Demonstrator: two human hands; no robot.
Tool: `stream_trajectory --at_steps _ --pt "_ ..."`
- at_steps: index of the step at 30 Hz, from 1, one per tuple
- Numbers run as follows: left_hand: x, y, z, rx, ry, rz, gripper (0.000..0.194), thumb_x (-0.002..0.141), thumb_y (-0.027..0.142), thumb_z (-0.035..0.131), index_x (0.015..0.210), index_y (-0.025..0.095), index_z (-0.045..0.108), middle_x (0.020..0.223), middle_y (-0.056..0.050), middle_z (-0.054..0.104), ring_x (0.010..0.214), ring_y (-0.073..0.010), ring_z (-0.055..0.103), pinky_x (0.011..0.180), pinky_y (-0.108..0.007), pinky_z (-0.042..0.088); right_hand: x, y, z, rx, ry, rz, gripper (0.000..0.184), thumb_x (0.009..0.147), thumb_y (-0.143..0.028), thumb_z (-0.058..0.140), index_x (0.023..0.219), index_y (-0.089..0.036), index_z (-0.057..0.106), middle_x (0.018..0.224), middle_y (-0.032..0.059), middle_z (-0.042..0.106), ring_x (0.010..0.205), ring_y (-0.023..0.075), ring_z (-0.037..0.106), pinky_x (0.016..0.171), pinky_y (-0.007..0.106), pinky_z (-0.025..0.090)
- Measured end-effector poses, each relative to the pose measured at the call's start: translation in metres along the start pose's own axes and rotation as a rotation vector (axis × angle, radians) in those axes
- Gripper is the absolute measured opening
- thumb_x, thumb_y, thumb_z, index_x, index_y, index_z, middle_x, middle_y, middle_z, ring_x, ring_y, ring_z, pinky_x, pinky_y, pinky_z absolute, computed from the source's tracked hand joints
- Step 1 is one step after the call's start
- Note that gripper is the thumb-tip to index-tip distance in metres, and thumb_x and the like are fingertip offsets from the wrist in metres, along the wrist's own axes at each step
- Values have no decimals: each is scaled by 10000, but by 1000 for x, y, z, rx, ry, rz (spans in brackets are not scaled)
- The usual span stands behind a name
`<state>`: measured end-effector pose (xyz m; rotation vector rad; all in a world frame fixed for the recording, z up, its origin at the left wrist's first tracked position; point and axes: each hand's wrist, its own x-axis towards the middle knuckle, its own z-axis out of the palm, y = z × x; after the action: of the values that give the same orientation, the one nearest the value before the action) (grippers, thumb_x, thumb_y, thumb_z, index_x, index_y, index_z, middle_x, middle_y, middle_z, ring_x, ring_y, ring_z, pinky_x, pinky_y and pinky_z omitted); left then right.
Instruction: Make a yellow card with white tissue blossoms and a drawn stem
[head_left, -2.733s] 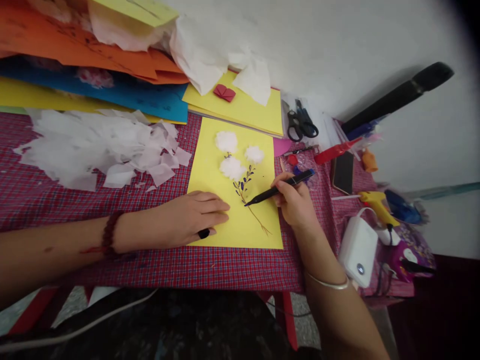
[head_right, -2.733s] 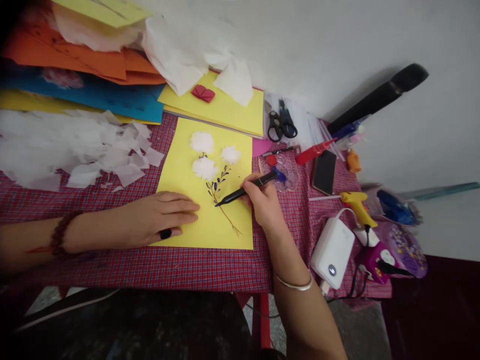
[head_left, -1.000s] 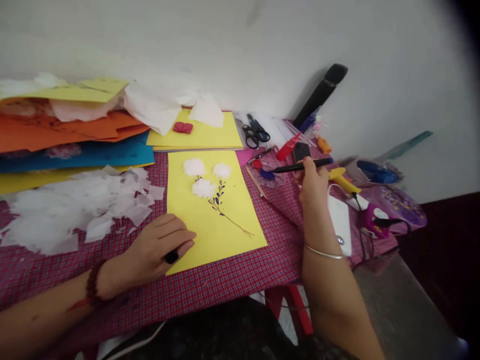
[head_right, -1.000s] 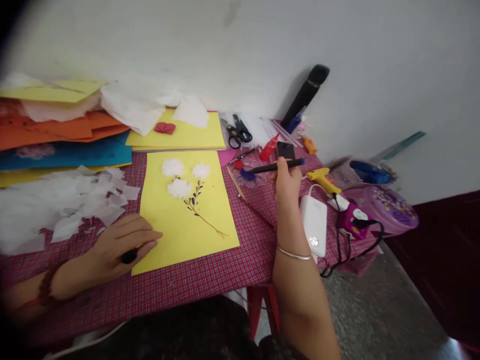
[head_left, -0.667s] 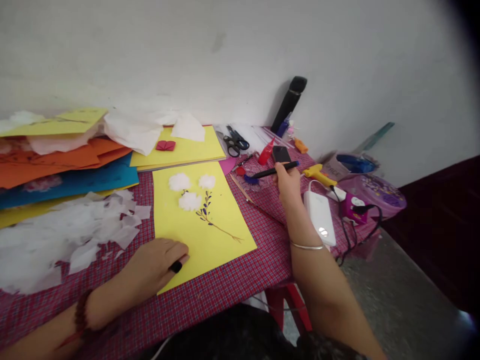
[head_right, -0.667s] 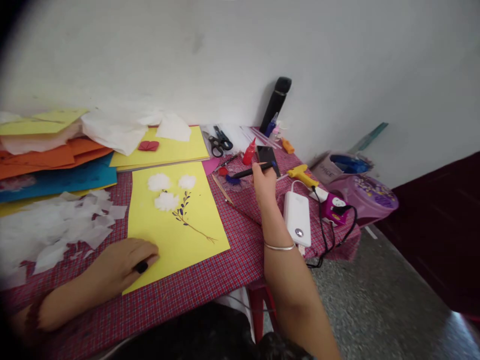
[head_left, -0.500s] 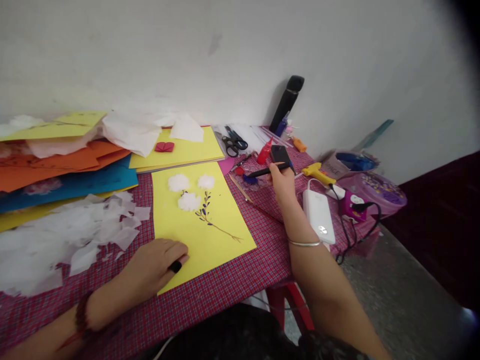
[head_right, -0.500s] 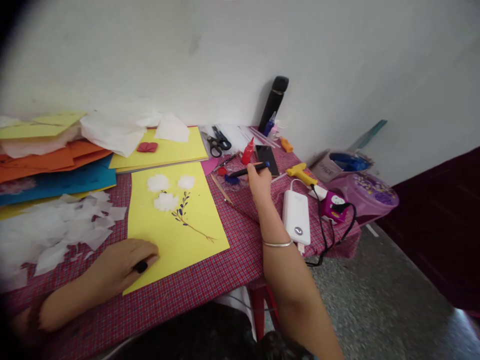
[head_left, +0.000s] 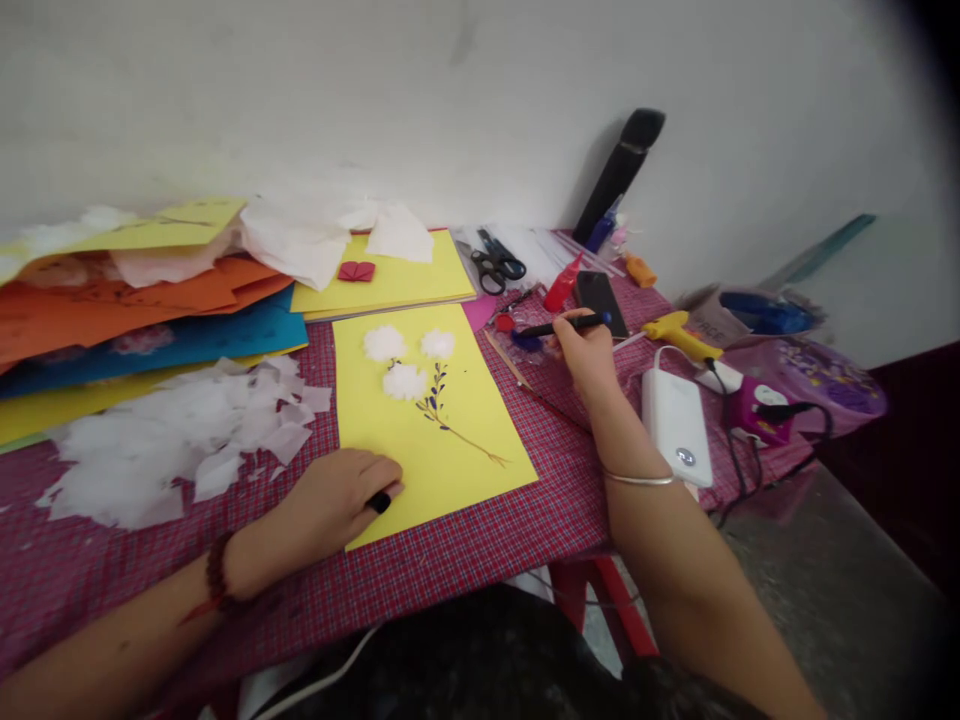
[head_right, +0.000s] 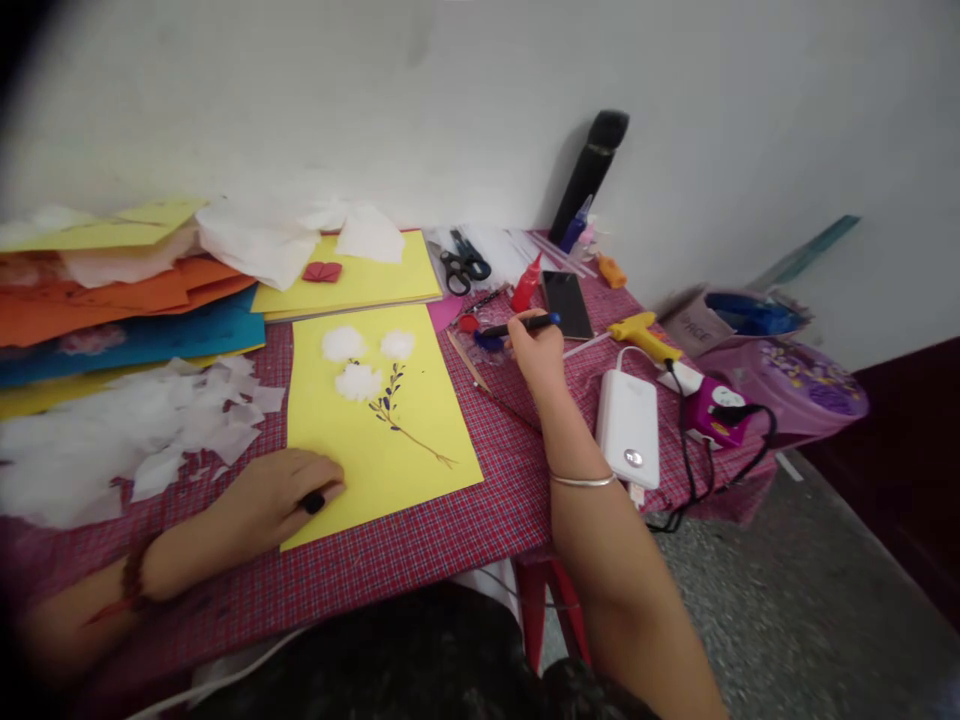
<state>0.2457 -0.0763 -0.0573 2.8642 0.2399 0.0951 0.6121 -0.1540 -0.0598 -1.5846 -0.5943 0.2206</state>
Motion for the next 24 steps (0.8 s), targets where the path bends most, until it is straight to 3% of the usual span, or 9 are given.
stream_trajectory --at_steps 3,8,13,14,18,21,24 --pt "1 2 -2 10 -8 0 250 988 255 386 849 184 582 753 -31 636 702 -181 583 649 -304 401 -1 3 0 -35 -45 -23 142 746 -316 674 766 -194 605 481 -53 574 408 107 519 375 205 378" --pt "3 4 -6 16 9 18 249 993 257 387 851 187 579 752 -25 650 692 -167 573 644 -298 388 5 2 -7 -58 -14 -77 138 744 -301 690 694 -199 611 467 -49 554 415 110 513 382 215 389" --pt "0 2 -5 -24 5 9 174 967 223 436 900 188 592 806 -32 658 752 -178 589 667 -301 395 -15 -26 -13 205 138 -72 153 757 -338 658 730 -210 578 527 -45 559 420 97 495 406 235 410" --pt "-1 2 -5 -36 3 5 160 961 217 445 913 191 596 819 -32 659 764 -178 590 672 -299 396 -27 -34 -14 272 98 -55 158 762 -351 647 751 -209 579 545 -41 569 431 98 505 413 237 415" --pt "-2 1 -4 -49 -15 3 145 948 206 460 914 196 600 821 -29 648 762 -176 585 663 -296 387 -90 -48 -8 320 -302 123 199 792 -386 648 846 -195 630 570 -18 610 481 112 565 472 246 452" --pt "-2 1 -5 -45 -8 18 133 938 188 465 909 193 595 820 -31 645 762 -183 583 655 -304 376 -125 -39 0 273 -350 179 191 782 -383 669 845 -207 632 585 -22 625 498 113 574 502 248 465" --pt "-1 2 -5 -31 4 21 131 937 181 463 911 190 591 826 -35 648 768 -186 582 656 -309 371 -135 -26 6 200 -328 122 152 802 -373 660 837 -226 645 579 -36 613 509 118 572 532 259 474"
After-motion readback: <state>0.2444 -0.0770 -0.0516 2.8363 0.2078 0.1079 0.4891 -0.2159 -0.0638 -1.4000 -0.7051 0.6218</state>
